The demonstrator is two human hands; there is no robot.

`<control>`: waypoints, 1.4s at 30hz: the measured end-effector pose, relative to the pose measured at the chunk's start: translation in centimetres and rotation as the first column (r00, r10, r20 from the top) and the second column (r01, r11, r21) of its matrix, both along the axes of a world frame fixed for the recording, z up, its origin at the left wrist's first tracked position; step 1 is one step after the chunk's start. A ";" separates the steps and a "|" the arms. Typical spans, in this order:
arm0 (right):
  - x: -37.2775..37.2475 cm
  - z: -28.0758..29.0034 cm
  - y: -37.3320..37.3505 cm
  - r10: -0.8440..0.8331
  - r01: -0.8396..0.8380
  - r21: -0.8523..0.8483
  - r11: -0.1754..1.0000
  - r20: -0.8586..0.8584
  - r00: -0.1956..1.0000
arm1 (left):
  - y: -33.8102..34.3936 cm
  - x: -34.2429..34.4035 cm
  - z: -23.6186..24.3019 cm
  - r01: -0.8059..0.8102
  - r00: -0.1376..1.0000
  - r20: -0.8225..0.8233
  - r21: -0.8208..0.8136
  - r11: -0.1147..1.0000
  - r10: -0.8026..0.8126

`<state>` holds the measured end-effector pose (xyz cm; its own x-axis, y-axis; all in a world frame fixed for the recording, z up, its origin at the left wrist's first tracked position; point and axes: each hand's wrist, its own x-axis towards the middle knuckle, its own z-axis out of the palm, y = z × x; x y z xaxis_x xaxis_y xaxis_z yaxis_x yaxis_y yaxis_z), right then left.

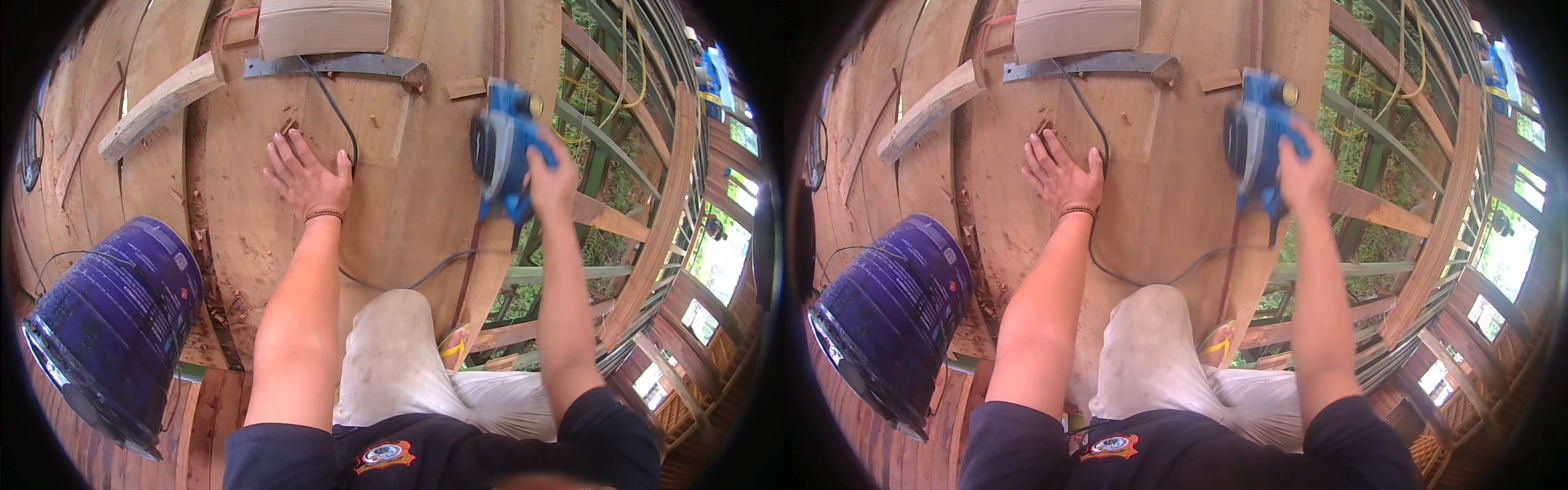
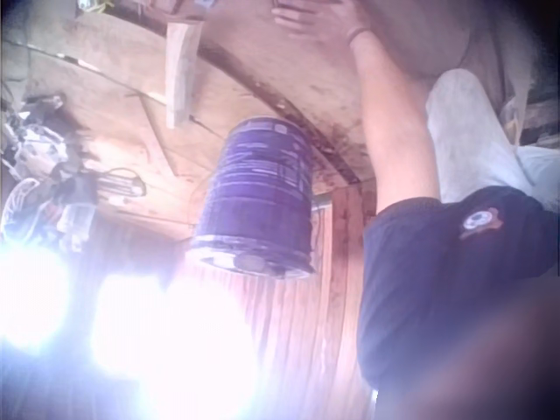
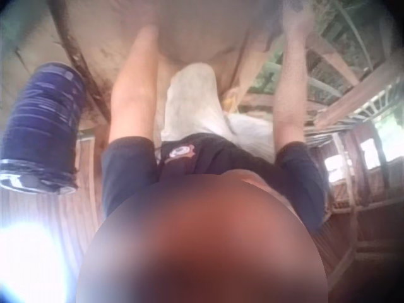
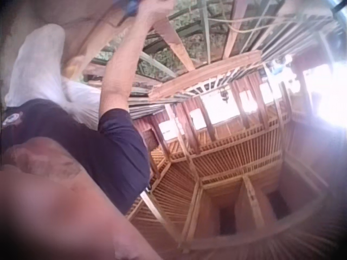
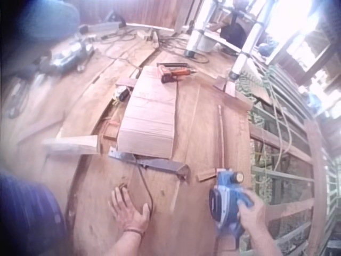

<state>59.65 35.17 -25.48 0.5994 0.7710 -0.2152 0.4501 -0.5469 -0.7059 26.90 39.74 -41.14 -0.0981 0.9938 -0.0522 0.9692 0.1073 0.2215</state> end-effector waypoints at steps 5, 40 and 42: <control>-7.0 1.9 -15.6 -0.139 0.140 -0.082 0.987 0.028 0.990 | 0.0 0.1 -0.1 -0.003 1.000 0.009 0.028 1.000 0.002; 16.0 -2.6 40.1 0.139 -0.164 0.127 0.978 0.184 0.973 | 0.4 0.0 0.6 0.030 0.998 -0.052 -0.057 0.998 -0.033; 15.5 -2.2 38.4 0.271 -0.286 0.035 0.958 0.231 0.934 | 0.4 0.1 0.3 0.027 0.998 -0.050 -0.048 0.998 -0.030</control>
<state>75.18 73.53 -27.69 0.3849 0.9219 -0.0443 0.7266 -0.3322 -0.6014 27.00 40.11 -40.81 -0.0734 0.9927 -0.0953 0.9818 0.0887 0.1677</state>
